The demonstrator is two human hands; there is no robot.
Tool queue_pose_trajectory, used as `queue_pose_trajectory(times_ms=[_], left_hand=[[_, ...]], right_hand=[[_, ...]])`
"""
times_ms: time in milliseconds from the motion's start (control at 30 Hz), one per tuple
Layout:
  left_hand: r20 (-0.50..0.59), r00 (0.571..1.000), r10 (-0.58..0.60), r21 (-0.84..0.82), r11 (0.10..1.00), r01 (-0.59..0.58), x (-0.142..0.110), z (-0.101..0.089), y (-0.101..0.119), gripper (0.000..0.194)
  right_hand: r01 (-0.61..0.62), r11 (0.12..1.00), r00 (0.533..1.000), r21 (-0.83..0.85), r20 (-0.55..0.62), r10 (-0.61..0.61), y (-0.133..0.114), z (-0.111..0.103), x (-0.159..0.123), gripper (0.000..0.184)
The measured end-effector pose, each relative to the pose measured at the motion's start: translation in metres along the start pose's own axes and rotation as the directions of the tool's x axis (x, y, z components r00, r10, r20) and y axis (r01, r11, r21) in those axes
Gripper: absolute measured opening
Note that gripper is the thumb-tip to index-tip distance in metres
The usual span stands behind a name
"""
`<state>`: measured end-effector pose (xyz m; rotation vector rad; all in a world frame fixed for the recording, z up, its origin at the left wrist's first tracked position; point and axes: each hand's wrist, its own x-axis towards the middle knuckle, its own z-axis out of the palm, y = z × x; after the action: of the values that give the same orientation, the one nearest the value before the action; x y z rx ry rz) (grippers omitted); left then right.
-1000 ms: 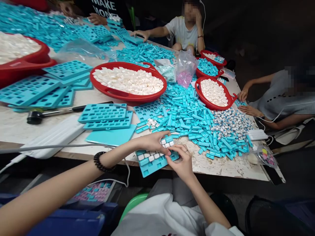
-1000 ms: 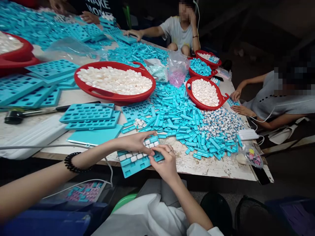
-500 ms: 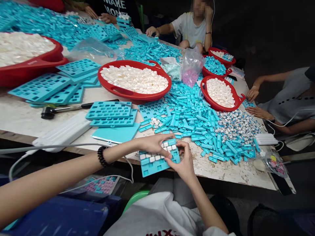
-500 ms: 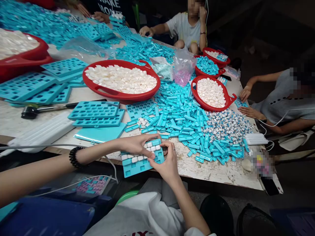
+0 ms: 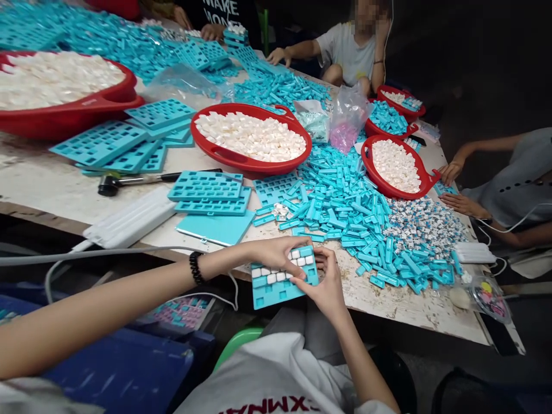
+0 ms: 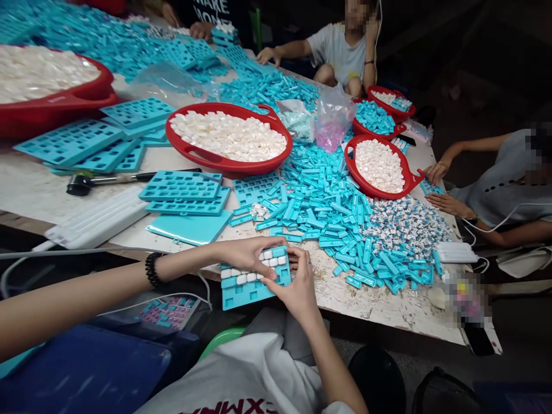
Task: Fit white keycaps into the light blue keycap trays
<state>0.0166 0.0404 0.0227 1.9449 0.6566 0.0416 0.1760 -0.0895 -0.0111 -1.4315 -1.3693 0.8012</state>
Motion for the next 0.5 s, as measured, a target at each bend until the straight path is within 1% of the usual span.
queue_pose_trajectory(times_ms=[167,233,300,367,433,500], left_hand=[[0.010,1.000,-0.020,0.054,0.998,0.019,-0.006,-0.001,-0.009,0.089],[0.015,1.000,-0.025,0.043,0.999,0.024,-0.006,-0.002,-0.008,0.091],[0.017,1.000,-0.008,0.006,1.000,0.008,-0.006,-0.003,-0.003,0.083],[0.025,0.999,0.024,-0.054,0.998,-0.022,-0.005,-0.003,0.004,0.066],[0.016,0.998,0.057,-0.121,0.991,-0.055,-0.005,-0.004,0.011,0.053],[-0.010,0.996,0.093,-0.146,0.985,-0.093,-0.004,-0.005,0.018,0.049]], right_hand=[[0.012,1.000,1.000,0.004,0.009,-0.012,-0.002,0.000,0.000,0.062],[-0.008,1.000,1.000,0.030,0.006,0.008,-0.002,0.000,0.000,0.065],[-0.047,0.995,0.999,0.089,0.026,0.045,0.000,-0.001,0.002,0.072],[-0.106,0.977,0.994,0.184,0.056,0.098,0.003,-0.003,0.006,0.074],[-0.189,0.942,0.980,0.277,0.108,0.165,0.003,-0.007,0.014,0.069],[-0.296,0.899,0.947,0.324,0.221,0.232,0.000,-0.012,0.025,0.061]])
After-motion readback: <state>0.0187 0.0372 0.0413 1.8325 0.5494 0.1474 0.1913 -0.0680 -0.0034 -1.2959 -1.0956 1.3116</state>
